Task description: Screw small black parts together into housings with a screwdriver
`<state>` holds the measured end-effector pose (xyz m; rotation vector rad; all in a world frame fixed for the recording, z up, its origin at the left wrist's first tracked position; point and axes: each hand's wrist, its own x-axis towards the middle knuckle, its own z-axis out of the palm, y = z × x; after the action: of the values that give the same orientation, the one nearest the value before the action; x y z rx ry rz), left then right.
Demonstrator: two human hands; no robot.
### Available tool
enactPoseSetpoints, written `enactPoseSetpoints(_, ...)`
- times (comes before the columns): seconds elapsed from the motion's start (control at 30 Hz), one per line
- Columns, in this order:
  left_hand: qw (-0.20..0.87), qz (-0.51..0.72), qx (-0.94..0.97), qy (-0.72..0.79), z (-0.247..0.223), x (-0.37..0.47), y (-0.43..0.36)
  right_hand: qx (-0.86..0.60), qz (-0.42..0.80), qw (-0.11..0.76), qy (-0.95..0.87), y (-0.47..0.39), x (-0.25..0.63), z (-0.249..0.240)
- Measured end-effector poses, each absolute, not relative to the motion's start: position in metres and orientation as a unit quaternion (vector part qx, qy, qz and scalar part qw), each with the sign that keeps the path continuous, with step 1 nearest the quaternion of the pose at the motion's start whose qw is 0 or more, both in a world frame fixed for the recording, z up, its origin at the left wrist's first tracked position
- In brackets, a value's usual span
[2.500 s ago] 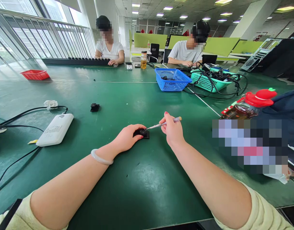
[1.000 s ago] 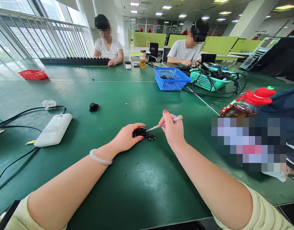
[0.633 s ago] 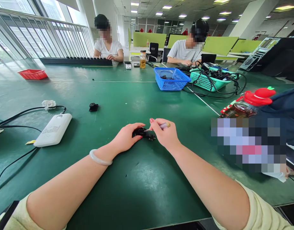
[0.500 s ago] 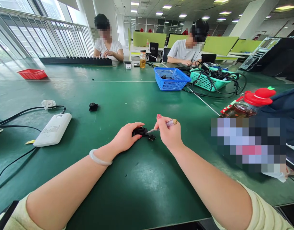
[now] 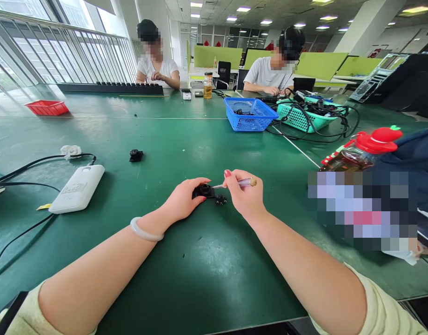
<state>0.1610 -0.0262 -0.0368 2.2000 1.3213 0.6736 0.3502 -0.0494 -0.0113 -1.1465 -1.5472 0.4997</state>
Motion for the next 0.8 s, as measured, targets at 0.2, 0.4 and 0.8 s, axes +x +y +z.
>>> enactPoseSetpoints(0.2,0.253,0.266,0.803,0.47,-0.034,0.162,-0.029,-0.452,0.231,0.475,-0.719,-0.043,0.348,-0.021)
enactPoseSetpoints(0.4,0.227,0.281,0.813,0.457,-0.036,0.16,-0.028,-0.463,0.23,0.471,-0.715,-0.04,0.348,-0.025)
enactPoseSetpoints(0.8,0.012,0.271,0.767,0.581,-0.035,0.154,-0.032,-0.494,0.182,0.631,-0.57,-0.04,0.359,-0.01)
